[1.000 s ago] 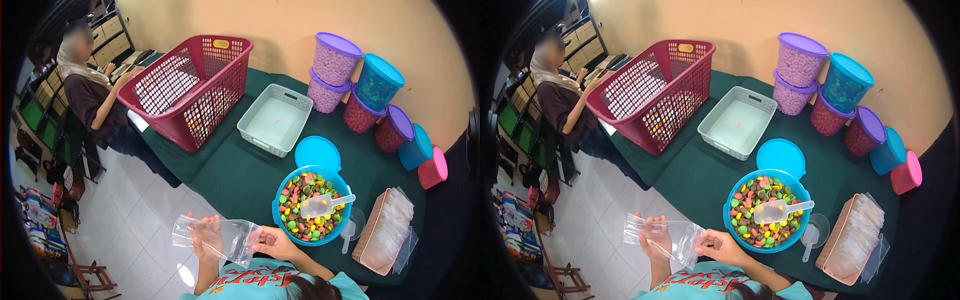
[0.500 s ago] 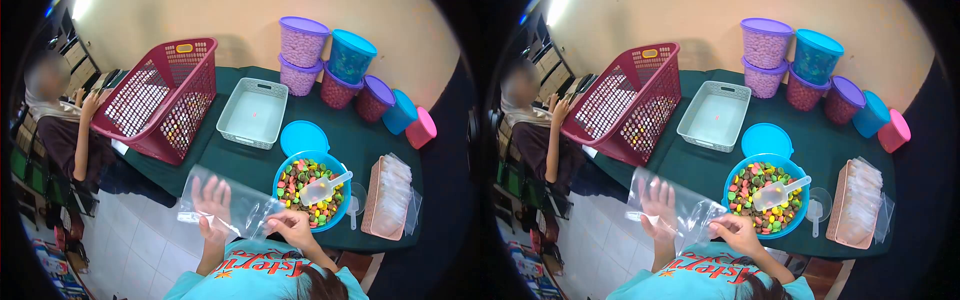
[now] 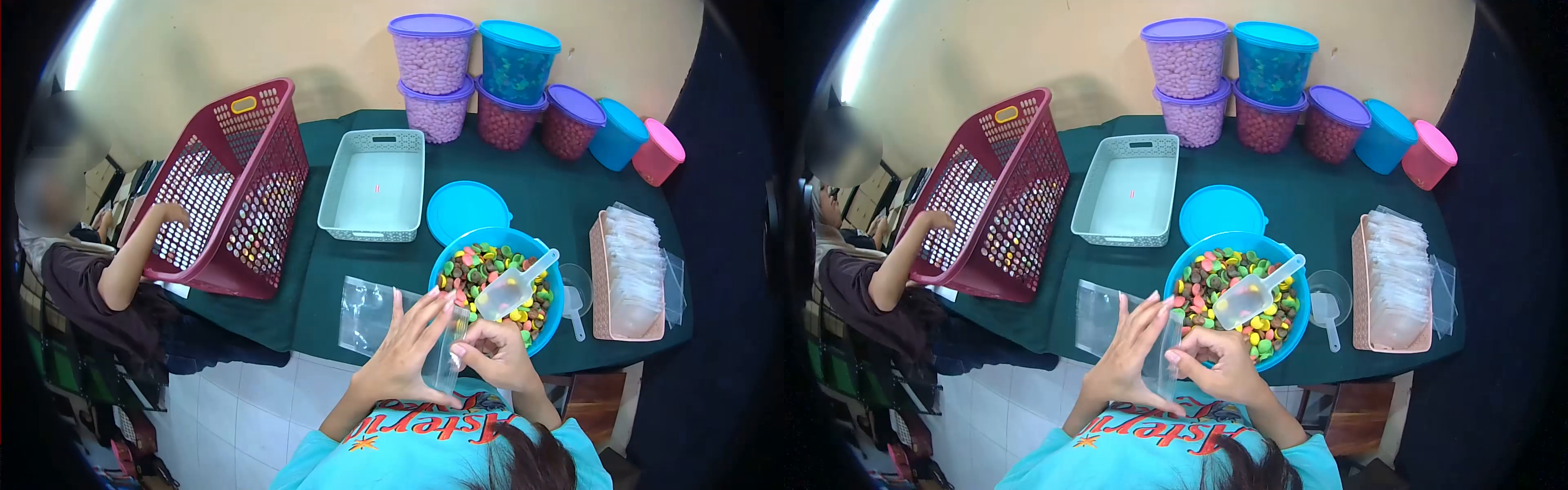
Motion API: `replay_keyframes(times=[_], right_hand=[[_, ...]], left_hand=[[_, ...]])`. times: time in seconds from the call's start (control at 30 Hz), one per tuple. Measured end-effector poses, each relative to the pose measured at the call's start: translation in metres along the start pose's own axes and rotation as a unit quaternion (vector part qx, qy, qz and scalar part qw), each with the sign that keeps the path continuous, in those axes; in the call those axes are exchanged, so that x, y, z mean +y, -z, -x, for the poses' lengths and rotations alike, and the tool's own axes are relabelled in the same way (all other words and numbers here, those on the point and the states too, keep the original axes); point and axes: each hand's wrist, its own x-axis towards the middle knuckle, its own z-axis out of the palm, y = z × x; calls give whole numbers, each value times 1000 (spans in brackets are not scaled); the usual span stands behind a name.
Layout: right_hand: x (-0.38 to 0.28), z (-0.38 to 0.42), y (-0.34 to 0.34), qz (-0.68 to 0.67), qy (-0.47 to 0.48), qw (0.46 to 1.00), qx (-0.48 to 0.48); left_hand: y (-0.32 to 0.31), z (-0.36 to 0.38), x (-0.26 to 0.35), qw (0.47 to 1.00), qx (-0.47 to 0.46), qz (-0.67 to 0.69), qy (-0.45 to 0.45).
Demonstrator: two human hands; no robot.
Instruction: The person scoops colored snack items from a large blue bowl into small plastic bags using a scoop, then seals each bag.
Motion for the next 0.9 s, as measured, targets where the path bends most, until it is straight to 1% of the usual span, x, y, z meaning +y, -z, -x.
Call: replay_keyframes(times=[0.03,0.07,0.1,0.17,0.23,0.3,0.37,0.43,0.6,0.67,0.77,0.83,0.9], right_hand=[[-1,-1,0,1,3,1000,-15],[5,-2,1,-29,7,999,-20],[6,-3,0,-29,8,999,-18],[8,-7,-1,-70,2,997,-24],[15,-10,2,-71,5,997,-38],[16,-14,4,-73,8,996,-53],[14,-17,4,-139,-17,988,-61],[15,-19,5,-121,-19,991,-55],[22,-22,13,-92,-11,994,-57],[19,-23,15,-35,-6,998,-56],[21,-24,18,-68,-27,996,-48],[18,-25,19,-64,-32,996,-49],[15,-25,20,-60,-37,996,-48]], left_hand=[[-3,-1,-5,1000,-2,1,-3],[-5,-2,-9,1000,17,12,-12],[-7,-3,-11,999,36,23,-21],[-8,-7,-13,998,44,42,-20],[-10,-10,-16,993,83,83,-28],[-13,-14,-22,990,98,91,-43],[-14,-17,-26,987,111,99,-57],[-15,-21,-29,986,116,93,-76],[-17,-24,-29,989,113,78,-57],[-20,-24,-30,989,114,80,-46],[-23,-25,-37,986,134,83,-62],[-24,-27,-38,981,162,75,-79],[-24,-30,-38,982,159,71,-79]])
